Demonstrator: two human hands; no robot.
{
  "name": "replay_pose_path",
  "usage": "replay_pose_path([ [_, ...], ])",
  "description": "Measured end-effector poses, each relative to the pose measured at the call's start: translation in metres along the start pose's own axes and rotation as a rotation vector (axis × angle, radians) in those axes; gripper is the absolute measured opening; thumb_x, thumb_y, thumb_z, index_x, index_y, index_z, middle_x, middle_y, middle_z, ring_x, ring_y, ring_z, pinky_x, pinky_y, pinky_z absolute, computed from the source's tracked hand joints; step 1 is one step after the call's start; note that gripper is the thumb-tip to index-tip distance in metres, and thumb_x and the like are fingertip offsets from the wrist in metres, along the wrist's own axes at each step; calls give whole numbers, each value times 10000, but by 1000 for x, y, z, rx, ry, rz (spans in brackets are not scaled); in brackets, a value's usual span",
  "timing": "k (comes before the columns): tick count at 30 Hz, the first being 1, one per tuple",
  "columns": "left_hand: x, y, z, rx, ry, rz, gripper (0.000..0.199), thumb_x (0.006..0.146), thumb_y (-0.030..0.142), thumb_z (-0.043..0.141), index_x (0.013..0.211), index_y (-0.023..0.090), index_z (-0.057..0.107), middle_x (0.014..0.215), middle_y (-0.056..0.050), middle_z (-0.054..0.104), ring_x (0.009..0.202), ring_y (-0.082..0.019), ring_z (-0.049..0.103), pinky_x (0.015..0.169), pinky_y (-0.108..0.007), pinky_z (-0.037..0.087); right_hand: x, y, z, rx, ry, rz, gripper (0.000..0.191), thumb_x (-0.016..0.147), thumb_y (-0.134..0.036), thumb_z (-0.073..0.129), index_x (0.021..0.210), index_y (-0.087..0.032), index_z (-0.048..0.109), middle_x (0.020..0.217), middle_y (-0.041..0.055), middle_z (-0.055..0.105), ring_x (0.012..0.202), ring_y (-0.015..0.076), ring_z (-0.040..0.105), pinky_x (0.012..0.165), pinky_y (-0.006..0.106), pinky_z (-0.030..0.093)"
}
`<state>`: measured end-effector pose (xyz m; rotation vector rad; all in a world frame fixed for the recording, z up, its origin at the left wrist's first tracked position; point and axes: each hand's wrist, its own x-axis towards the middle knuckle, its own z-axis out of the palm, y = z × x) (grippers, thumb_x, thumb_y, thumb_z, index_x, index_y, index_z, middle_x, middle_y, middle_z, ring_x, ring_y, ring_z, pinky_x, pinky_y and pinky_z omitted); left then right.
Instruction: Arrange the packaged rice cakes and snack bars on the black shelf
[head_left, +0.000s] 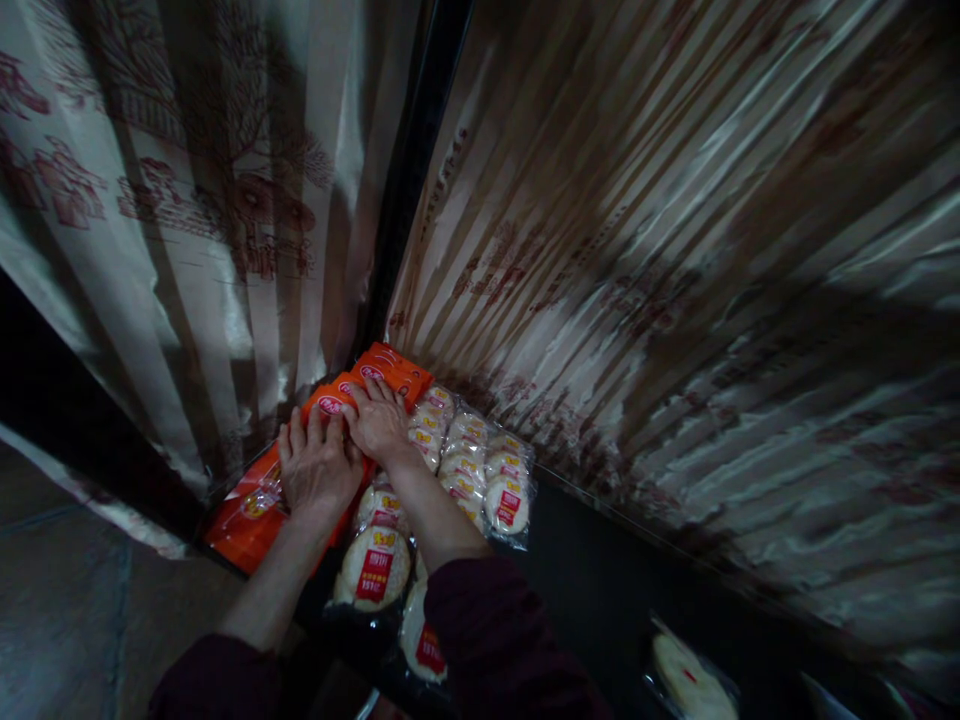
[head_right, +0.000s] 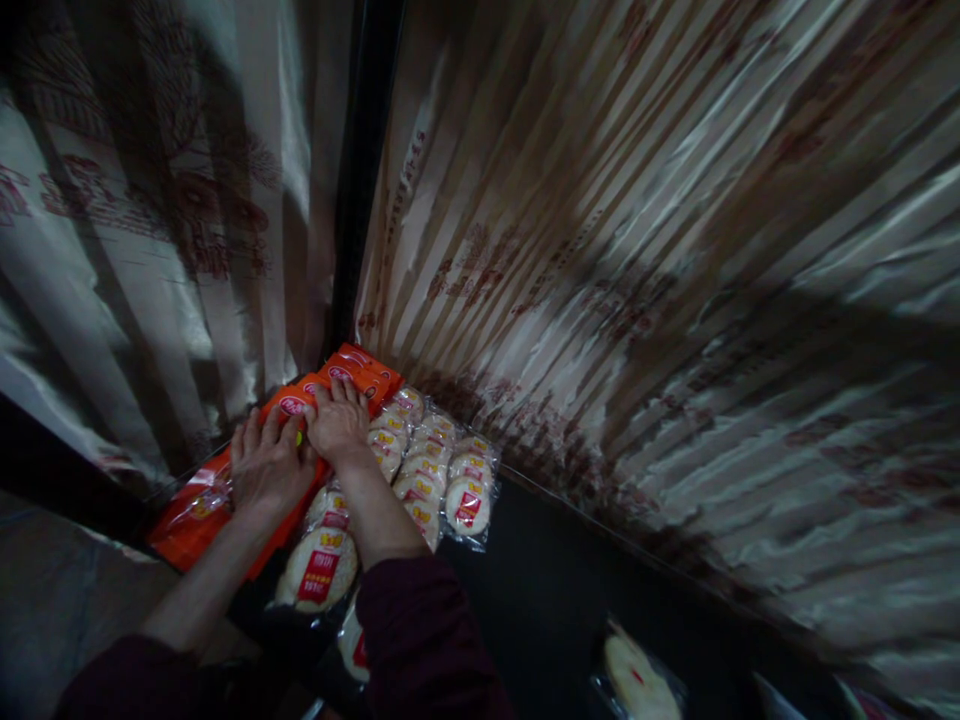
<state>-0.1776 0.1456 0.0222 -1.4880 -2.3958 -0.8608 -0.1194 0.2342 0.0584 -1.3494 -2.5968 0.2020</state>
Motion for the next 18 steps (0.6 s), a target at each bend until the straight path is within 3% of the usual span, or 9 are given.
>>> replay_pose_path([
  [10, 1, 0, 0, -31, -23, -10, 471, 793, 322, 472, 1200, 116, 588, 1361, -176, 497, 1337, -378, 316, 1072, -545, 243, -11, 0, -8, 15, 64, -35, 426, 936, -357, 387, 1321, -211, 492, 1477, 73, 376, 1389, 226, 252, 1134, 432, 191],
  [18, 3, -4, -1, -103, -21, -3, 475, 802, 325, 465, 1202, 104, 595, 1371, -175, 491, 1366, -378, 268, 1087, -558, 227, -32, 5, -13, 9, 85, 53, 437, 911, -258, 403, 1321, -133, 491, 1457, 113, 400, 1399, 244, 239, 1129, 408, 210],
])
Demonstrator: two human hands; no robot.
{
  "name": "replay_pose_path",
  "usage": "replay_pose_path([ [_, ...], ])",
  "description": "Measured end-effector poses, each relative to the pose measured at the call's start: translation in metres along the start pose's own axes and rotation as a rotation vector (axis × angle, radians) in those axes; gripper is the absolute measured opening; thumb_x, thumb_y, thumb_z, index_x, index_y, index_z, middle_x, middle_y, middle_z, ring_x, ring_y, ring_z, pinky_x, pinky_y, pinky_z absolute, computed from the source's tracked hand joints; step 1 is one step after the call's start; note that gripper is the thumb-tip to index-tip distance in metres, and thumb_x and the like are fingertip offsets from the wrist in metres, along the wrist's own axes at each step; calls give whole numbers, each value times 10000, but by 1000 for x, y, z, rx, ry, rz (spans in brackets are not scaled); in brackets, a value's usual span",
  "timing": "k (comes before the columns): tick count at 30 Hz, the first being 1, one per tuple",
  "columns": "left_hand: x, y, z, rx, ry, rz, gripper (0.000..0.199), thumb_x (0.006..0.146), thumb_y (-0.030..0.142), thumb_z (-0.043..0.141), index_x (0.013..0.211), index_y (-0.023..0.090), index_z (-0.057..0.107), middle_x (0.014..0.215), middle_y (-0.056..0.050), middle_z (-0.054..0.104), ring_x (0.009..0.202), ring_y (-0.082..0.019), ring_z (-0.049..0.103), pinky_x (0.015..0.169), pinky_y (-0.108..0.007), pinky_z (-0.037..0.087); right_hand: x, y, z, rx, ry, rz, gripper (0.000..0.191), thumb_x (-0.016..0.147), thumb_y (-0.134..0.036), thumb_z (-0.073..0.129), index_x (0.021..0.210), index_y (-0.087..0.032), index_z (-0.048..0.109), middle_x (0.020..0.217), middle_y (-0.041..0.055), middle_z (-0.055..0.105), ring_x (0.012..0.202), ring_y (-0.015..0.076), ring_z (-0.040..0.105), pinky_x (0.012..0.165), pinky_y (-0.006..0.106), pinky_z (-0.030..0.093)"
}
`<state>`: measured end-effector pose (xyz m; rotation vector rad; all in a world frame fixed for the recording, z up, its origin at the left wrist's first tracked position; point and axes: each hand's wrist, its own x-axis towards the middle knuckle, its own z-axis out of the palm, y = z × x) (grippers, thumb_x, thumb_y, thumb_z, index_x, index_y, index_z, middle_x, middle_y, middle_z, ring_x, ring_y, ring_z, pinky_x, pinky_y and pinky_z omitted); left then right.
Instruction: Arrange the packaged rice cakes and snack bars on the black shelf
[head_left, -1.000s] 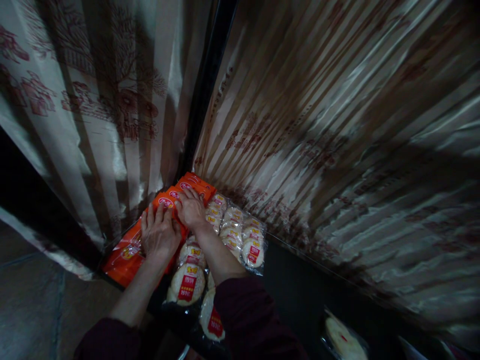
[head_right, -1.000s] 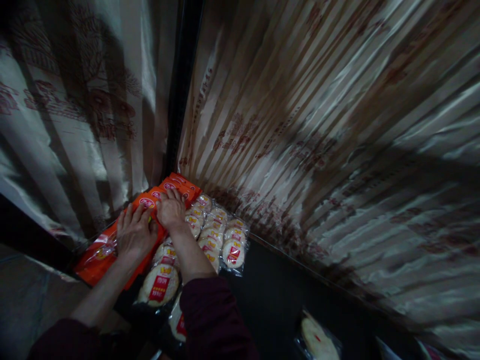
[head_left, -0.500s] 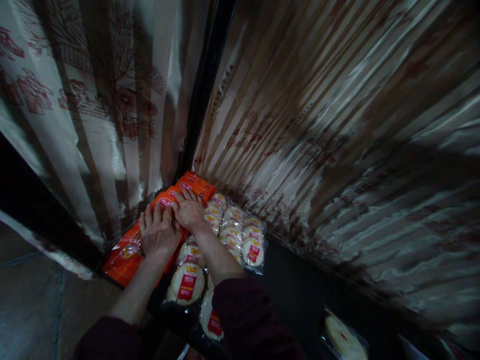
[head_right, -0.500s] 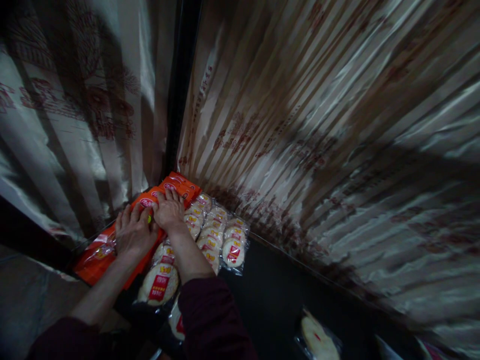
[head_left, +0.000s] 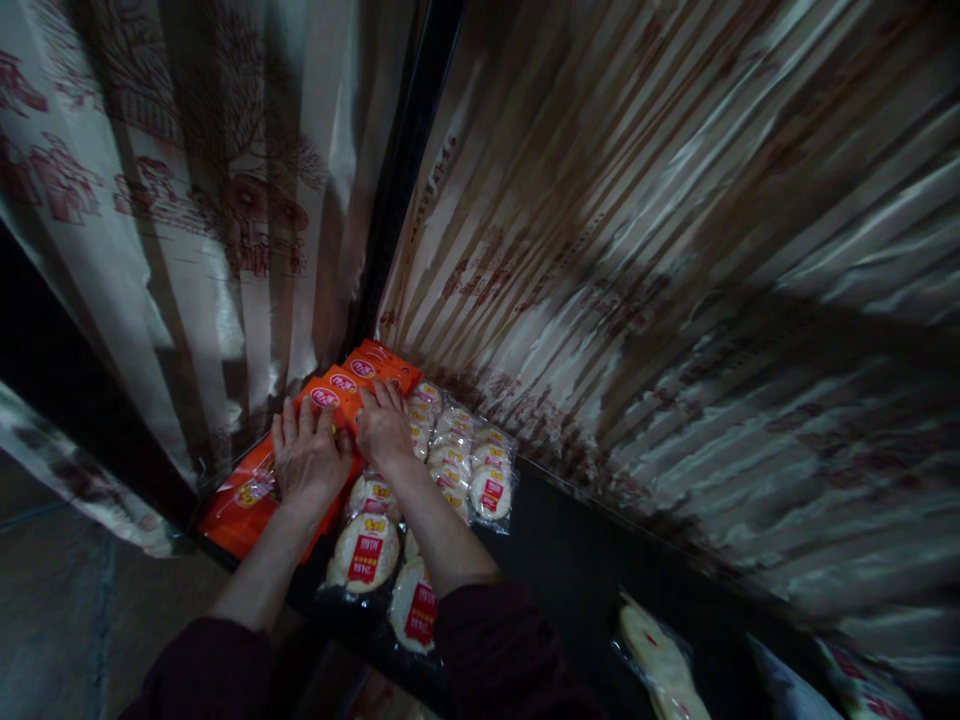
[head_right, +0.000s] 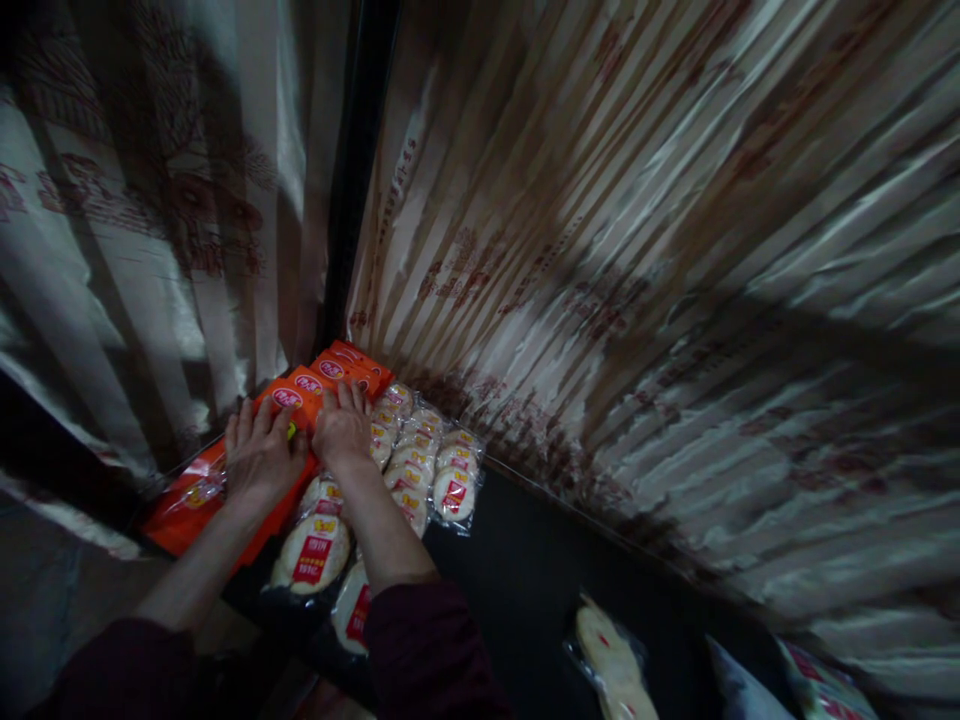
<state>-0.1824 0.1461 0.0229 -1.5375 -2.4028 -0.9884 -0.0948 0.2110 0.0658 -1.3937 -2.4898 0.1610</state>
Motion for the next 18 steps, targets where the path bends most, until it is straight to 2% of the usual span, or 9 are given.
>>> replay_pose_path([
  [5, -2, 2, -4, 9, -27, 12, 509, 819, 331, 441, 1243, 78, 565, 1402, -202, 445, 1388, -378, 212, 1096, -572, 201, -20, 9, -3, -13, -10, 52, 437, 916, -271, 401, 1316, -125, 500, 1447, 135, 406, 1397, 261, 238, 1116, 423, 220],
  [10, -5, 4, -7, 24, -73, 17, 527, 838, 366, 418, 1277, 99, 538, 1436, -184, 408, 1405, -369, 163, 1099, -574, 187, -39, 8, -11, -41, 33, 79, 477, 900, -317, 440, 1348, -157, 471, 1447, 140, 404, 1394, 286, 231, 1112, 466, 184],
  [18, -6, 6, -7, 40, -124, -5, 541, 840, 376, 411, 1289, 98, 525, 1443, -174, 402, 1399, -362, 191, 1110, -546, 167, -39, 5, -5, -27, -8, 92, 428, 900, -339, 430, 1284, -184, 541, 1356, 84, 528, 1373, 291, 262, 1106, 460, 171],
])
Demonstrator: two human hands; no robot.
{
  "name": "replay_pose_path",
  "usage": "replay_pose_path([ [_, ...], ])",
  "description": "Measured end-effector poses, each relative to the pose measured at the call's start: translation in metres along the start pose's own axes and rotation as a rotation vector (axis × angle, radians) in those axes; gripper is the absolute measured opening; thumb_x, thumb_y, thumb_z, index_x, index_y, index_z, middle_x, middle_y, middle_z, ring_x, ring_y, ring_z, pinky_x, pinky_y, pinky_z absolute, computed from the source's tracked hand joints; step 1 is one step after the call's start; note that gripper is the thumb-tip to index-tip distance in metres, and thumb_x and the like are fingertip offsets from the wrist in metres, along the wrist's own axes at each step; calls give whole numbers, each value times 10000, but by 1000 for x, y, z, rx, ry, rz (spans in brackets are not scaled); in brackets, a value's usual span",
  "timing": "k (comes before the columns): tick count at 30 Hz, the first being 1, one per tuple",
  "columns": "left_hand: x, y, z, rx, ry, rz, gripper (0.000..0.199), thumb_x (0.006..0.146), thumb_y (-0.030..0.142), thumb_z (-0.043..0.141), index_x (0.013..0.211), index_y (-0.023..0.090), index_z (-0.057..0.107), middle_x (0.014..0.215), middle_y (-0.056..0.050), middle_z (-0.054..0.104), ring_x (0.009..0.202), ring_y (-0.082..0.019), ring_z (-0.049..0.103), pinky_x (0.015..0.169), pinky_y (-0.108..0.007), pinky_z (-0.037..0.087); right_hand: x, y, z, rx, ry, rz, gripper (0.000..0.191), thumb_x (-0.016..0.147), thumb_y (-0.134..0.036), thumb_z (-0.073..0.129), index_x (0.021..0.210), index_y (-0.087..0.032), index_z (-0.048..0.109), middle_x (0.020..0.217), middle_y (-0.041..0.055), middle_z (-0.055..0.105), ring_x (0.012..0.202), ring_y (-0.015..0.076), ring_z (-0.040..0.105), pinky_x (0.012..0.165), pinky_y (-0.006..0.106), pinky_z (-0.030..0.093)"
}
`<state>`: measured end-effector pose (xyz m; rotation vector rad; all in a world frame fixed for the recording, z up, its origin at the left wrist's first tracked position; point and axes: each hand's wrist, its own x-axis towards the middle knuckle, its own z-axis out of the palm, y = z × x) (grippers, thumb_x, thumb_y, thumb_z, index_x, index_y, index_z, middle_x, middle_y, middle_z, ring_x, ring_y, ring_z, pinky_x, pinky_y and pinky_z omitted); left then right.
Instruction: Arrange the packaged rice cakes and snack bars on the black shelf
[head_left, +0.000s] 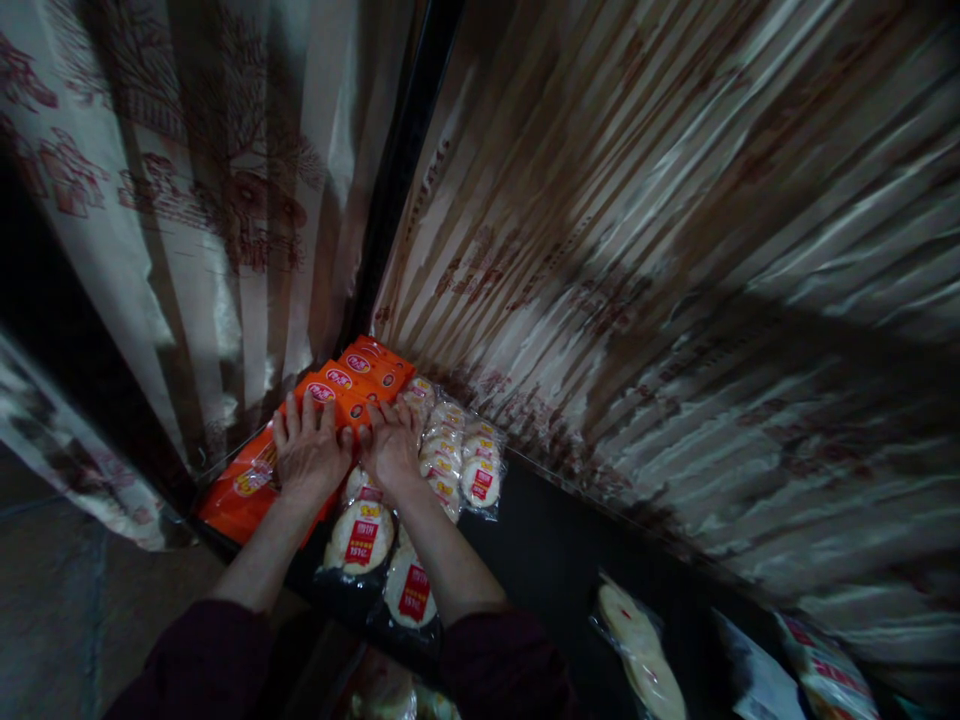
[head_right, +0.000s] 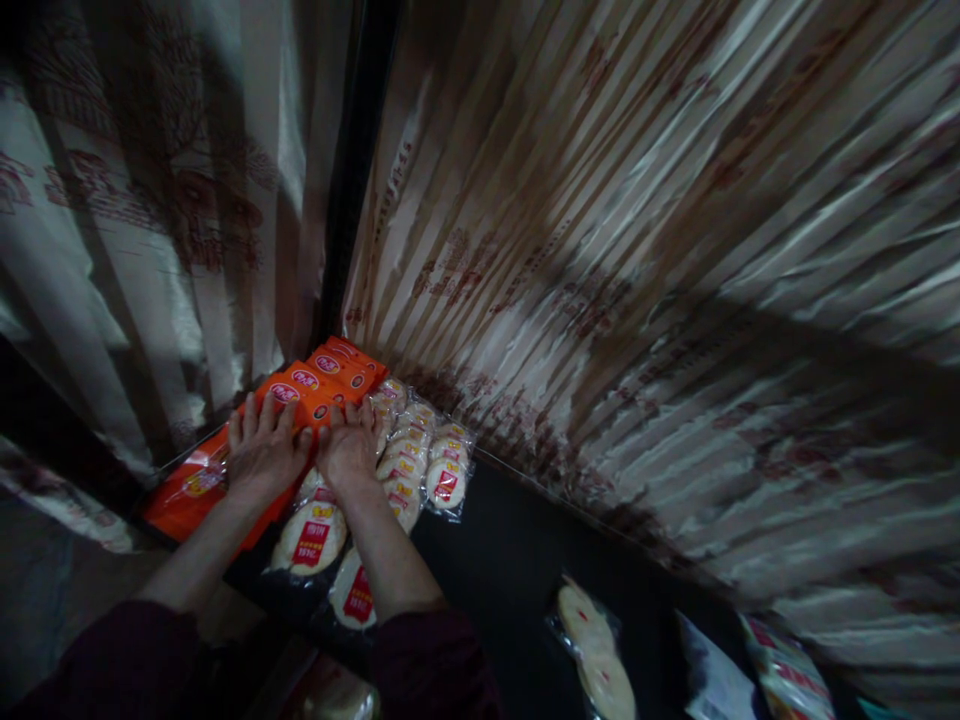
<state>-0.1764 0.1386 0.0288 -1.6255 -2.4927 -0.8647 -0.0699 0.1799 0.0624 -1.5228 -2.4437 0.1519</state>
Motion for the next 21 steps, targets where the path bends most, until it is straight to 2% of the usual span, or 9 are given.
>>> replay_pose_path([
  [9, 0, -1, 0, 7, 15, 10, 552, 830, 384, 436, 1299, 102, 514, 1445, -185, 394, 1396, -369, 195, 1102, -551, 186, -7, -2, -3, -22, 20, -6, 436, 897, -350, 446, 1290, -183, 536, 1414, 117, 456, 1380, 300, 251, 1103, 472, 170],
  [13, 0, -3, -2, 7, 28, 12, 553, 832, 384, 429, 1294, 92, 518, 1440, -186, 400, 1400, -369, 181, 1107, -552, 168, -14, -6, -4, -15, 49, -55, 416, 897, -323, 459, 1287, -201, 540, 1427, 113, 439, 1391, 310, 226, 1107, 485, 164],
  [21, 0, -6, -1, 88, -6, 39, 535, 854, 365, 410, 1303, 92, 512, 1435, -189, 408, 1393, -368, 206, 1102, -542, 189, -22, -10, -1, -2, 89, -84, 385, 907, -294, 455, 1244, -152, 576, 1376, 138, 490, 1369, 310, 273, 1108, 476, 197],
])
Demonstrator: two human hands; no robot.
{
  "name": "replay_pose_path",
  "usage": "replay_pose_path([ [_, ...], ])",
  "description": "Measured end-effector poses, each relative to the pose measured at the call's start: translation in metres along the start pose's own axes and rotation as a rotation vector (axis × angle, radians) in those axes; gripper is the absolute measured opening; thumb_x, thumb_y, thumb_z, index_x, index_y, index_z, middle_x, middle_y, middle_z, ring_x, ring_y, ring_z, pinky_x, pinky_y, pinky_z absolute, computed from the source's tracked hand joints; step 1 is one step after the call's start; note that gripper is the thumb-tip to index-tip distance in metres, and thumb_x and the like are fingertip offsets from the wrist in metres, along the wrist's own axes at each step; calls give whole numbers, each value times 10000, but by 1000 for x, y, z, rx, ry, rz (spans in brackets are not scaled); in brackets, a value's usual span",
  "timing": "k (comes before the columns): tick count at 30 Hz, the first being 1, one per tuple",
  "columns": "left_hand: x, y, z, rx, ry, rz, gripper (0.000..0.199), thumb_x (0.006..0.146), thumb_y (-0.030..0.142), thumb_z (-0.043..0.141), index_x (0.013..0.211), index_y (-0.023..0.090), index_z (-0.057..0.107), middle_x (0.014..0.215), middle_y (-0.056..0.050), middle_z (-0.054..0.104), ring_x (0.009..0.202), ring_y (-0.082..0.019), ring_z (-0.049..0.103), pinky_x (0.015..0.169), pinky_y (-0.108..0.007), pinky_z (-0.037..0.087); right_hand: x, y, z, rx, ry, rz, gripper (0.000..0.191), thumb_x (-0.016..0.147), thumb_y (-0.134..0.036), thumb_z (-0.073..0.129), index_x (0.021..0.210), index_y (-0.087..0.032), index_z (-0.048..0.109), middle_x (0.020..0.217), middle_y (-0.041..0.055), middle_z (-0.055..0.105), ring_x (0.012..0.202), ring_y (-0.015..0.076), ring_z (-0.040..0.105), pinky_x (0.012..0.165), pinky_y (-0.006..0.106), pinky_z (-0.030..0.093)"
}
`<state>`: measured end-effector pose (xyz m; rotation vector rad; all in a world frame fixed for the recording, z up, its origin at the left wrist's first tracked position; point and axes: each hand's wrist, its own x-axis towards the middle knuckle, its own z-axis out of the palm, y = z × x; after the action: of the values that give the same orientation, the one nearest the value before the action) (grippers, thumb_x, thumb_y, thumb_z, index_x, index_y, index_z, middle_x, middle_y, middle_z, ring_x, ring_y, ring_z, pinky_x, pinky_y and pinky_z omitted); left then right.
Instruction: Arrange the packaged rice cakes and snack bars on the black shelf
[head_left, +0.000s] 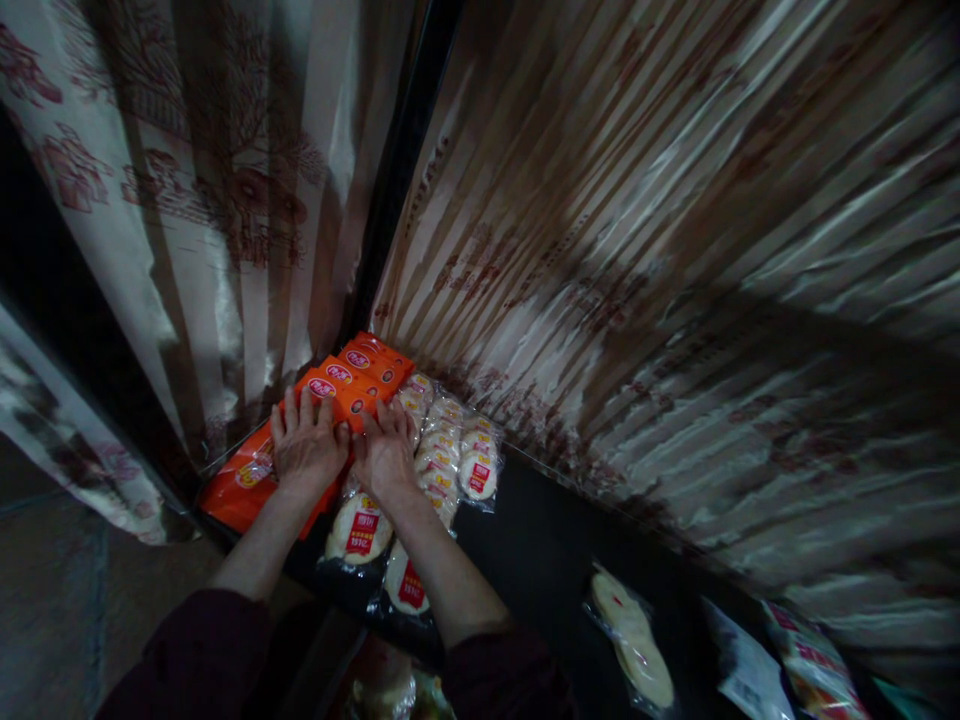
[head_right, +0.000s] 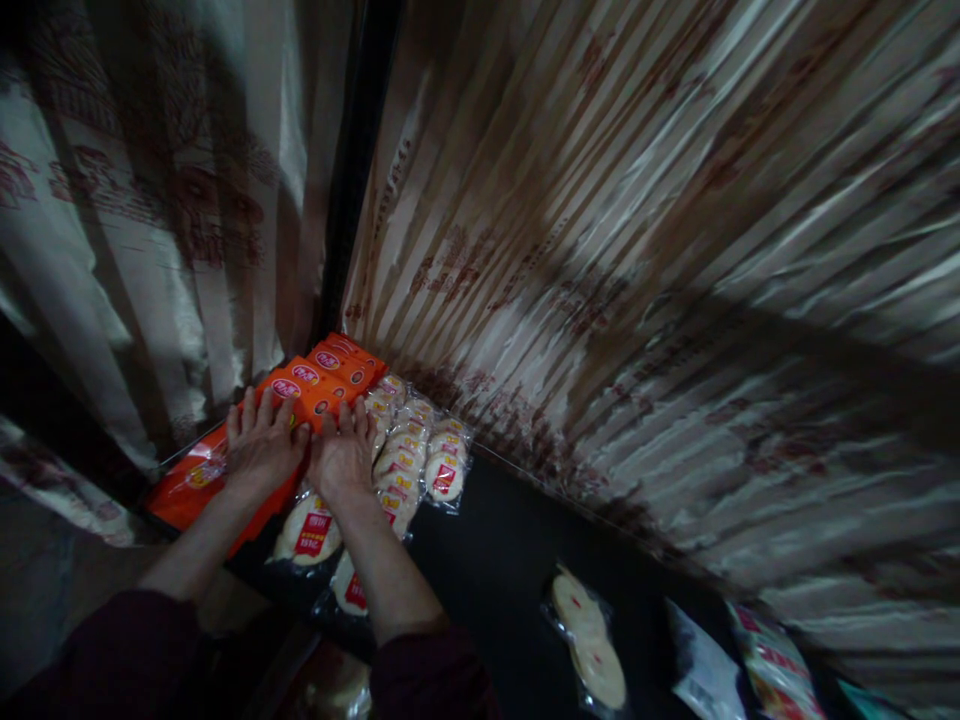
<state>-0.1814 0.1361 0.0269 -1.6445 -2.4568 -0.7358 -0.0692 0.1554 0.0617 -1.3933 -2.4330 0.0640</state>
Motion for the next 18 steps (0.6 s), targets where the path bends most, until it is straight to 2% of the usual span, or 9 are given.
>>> replay_pose_path([
  [5, 1, 0, -2, -31, 24, 16, 530, 856, 351, 422, 1287, 58, 519, 1428, -229, 397, 1388, -379, 213, 1100, -558, 188, -14, -5, -9, 7, 25, -40, 368, 918, -282, 435, 1227, -147, 582, 1371, 131, 501, 1370, 282, 282, 1108, 470, 213],
  [10, 0, 1, -5, -131, 56, 62, 455, 868, 289, 385, 1232, 82, 563, 1422, -179, 430, 1396, -338, 220, 1107, -551, 205, -41, -13, -15, 26, 4, -45, 401, 921, -270, 419, 1275, -123, 536, 1369, 130, 507, 1377, 271, 280, 1120, 470, 205],
  [14, -1, 2, -8, -220, 41, 86, 402, 862, 238, 388, 1155, 80, 613, 1390, -166, 476, 1400, -312, 221, 1133, -509, 199, -64, -21, -12, 47, 20, -7, 433, 908, -249, 430, 1318, -124, 493, 1434, 123, 431, 1388, 277, 260, 1124, 472, 213],
  [18, -1, 3, -14, -304, 9, 71, 383, 859, 202, 392, 1145, 92, 622, 1366, -139, 509, 1409, -274, 207, 1134, -457, 246, -80, -31, -7, 79, 19, 54, 498, 890, -212, 439, 1376, -110, 417, 1481, 138, 350, 1406, 288, 213, 1121, 512, 221],
])
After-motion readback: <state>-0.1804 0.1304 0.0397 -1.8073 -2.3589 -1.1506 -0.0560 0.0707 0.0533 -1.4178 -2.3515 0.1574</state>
